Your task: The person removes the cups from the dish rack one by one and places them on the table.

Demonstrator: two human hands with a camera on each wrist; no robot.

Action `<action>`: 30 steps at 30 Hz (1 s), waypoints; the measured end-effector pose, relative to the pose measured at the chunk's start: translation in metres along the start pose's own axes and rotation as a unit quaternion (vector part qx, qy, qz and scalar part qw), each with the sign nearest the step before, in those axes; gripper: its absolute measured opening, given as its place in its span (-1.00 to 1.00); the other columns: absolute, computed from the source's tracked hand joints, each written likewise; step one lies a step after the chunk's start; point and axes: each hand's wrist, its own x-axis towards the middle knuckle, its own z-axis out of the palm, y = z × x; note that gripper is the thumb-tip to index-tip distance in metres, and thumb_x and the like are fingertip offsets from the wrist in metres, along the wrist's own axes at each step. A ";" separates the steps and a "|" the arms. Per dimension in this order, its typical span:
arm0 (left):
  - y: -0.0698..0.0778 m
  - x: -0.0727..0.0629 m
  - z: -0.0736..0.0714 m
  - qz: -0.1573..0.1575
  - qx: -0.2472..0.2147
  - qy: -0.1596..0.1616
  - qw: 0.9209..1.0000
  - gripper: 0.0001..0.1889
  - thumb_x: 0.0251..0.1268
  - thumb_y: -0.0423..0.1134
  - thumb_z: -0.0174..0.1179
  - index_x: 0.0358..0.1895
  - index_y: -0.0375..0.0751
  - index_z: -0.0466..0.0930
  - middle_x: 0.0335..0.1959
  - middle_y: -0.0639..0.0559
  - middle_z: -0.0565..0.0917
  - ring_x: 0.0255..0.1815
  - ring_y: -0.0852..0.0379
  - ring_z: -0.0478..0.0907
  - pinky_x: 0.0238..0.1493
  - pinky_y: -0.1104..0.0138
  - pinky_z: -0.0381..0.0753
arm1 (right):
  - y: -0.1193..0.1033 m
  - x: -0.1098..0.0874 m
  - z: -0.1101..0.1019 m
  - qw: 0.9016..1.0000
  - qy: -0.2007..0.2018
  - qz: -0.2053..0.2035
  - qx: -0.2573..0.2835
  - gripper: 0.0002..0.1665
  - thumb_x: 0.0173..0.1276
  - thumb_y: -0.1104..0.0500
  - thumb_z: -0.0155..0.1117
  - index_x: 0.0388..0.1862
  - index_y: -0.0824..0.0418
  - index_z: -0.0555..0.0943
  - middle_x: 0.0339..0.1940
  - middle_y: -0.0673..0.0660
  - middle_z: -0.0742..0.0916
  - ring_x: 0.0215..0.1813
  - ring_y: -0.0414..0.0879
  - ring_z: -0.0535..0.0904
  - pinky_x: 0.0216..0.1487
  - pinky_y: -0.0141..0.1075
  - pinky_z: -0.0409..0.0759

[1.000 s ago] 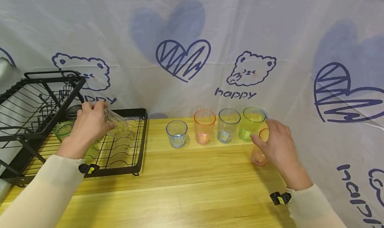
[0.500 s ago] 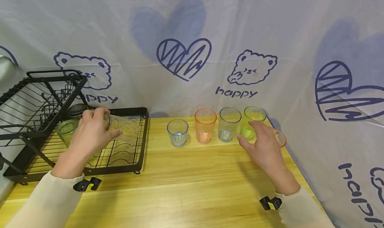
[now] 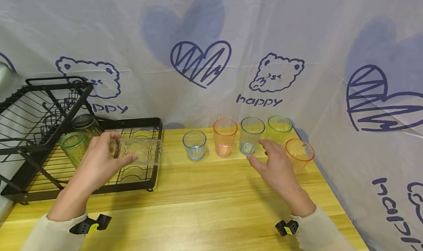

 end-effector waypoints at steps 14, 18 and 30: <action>0.001 -0.020 0.039 -0.014 -0.112 -0.022 0.993 -0.13 0.26 0.11 0.52 0.50 -0.17 0.28 0.29 -0.27 0.37 0.02 -0.13 0.45 -0.05 0.12 0.55 | -0.010 -0.005 0.023 0.998 -0.031 -0.014 0.045 -0.20 0.50 -0.07 0.40 0.53 0.33 0.42 0.39 0.38 0.61 0.26 0.34 0.63 0.20 0.22 0.67; 0.001 -0.024 0.054 -0.022 -0.154 -0.032 0.987 -0.14 0.24 0.09 0.54 0.47 -0.15 0.31 0.34 -0.22 0.40 0.04 -0.10 0.44 -0.02 0.16 0.53 | -0.014 -0.006 0.028 0.998 -0.036 -0.023 0.042 -0.19 0.50 -0.08 0.41 0.54 0.31 0.41 0.36 0.38 0.63 0.21 0.33 0.68 0.17 0.21 0.69; 0.010 -0.025 0.086 -0.027 -0.278 -0.073 0.957 -0.18 0.19 0.01 0.59 0.44 -0.05 0.34 0.11 -0.13 0.52 -0.04 -0.02 0.53 -0.14 0.25 0.65 | -0.028 -0.007 0.043 0.995 -0.052 -0.055 0.070 -0.12 0.46 -0.12 0.44 0.59 0.25 0.37 0.48 0.30 0.56 0.39 0.25 0.57 0.27 0.24 0.63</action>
